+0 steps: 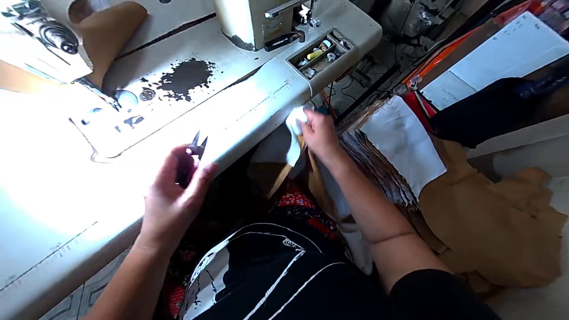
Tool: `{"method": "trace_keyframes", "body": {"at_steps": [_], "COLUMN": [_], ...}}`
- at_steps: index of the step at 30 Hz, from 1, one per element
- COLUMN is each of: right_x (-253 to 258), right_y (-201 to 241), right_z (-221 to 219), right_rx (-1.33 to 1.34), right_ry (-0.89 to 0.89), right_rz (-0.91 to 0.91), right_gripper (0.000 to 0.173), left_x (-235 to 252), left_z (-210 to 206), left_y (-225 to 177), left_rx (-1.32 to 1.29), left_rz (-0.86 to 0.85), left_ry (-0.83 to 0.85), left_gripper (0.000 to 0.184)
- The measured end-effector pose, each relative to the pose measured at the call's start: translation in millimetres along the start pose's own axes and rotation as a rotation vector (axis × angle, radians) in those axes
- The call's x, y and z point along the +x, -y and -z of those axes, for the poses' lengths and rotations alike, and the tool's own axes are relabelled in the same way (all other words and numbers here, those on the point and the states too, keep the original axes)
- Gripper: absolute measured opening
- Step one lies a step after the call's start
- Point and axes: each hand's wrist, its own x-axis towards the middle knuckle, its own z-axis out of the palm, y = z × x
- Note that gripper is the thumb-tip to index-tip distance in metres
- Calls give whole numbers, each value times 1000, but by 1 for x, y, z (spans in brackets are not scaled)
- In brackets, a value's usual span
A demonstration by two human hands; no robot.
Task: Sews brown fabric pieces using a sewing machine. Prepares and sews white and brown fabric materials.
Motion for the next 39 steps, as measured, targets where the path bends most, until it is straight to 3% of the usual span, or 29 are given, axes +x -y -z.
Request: {"method": "trace_keyframes", "body": {"at_steps": [5, 7, 9, 12, 15, 19, 25, 30, 39], "right_x": [74, 77, 64, 47, 31, 10, -1, 3, 1], "right_y": [107, 141, 161, 150, 122, 96, 89, 79, 86], "right_z": [41, 47, 46, 34, 29, 32, 39, 38, 31], "right_rx": [93, 95, -68, -189, -60, 223, 483, 543, 383], "right_ry": [-380, -240, 16, 348, 580, 735, 784, 858, 916], "right_rz": [459, 495, 439, 356, 316, 291, 261, 297, 336], "right_gripper": [21, 18, 14, 35, 50, 47, 44, 26, 45], "left_x": [7, 8, 3, -11, -24, -31, -28, -28, -24], "left_z": [-16, -18, -17, -15, -21, -34, -41, -40, -42], "left_y": [-28, -35, -37, -29, -17, -12, -15, -16, -19], "left_rx": [-58, -100, -146, -162, -174, -296, -430, -471, -476], "left_rz": [-116, -135, -117, -65, -50, -3, 124, 153, 213], "left_ry": [11, -19, -14, 53, 141, 221, 237, 212, 219], "left_gripper": [53, 61, 62, 48, 34, 32, 29, 29, 28]}}
